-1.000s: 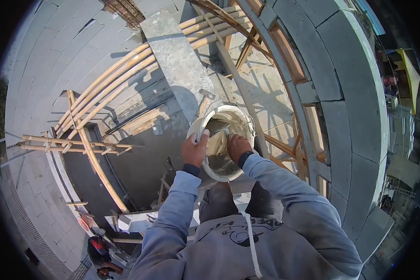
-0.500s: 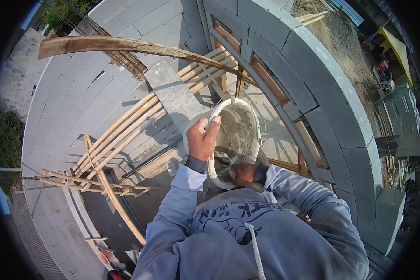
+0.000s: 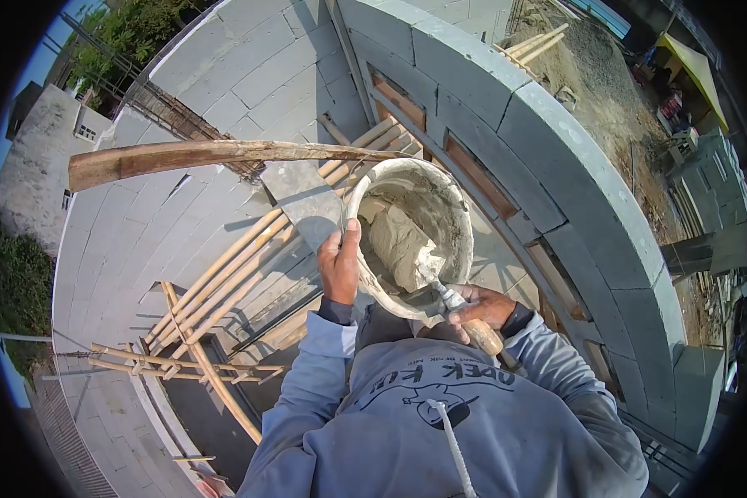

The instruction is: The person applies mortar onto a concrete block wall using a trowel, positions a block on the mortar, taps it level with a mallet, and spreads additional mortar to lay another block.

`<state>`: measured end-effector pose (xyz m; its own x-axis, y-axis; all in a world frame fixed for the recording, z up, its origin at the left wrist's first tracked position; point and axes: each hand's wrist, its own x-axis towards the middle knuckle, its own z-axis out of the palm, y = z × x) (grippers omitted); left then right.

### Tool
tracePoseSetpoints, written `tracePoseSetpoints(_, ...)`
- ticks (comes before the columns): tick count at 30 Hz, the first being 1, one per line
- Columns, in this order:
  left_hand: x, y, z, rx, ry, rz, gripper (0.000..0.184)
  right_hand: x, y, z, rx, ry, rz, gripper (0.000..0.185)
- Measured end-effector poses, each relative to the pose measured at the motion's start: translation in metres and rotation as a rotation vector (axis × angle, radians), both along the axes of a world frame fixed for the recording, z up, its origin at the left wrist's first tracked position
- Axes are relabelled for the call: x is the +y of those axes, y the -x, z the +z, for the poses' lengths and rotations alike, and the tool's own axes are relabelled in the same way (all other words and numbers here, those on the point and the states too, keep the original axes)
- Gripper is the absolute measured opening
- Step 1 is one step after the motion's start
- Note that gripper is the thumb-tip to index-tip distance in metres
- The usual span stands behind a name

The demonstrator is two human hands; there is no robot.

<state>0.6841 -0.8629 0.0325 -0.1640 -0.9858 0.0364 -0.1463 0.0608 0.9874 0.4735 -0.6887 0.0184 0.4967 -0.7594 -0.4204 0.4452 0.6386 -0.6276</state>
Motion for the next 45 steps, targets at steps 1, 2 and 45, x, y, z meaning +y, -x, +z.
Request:
tracePoseSetpoints(1,-0.005,0.002,0.0,-0.009,0.02,0.01,0.048,-0.001,0.009,0.0,0.089,0.045,0.014,0.019)
tracePoseSetpoints(2,-0.009,0.006,-0.001,-0.007,0.011,-0.003,0.049,0.001,0.018,-0.003,0.178,0.077,0.026,0.018)
tracePoseSetpoints(45,0.024,0.129,-0.096,-0.18,-0.536,-0.582,0.028,0.279,0.188,0.053,0.985,-0.513,-1.029,0.023)
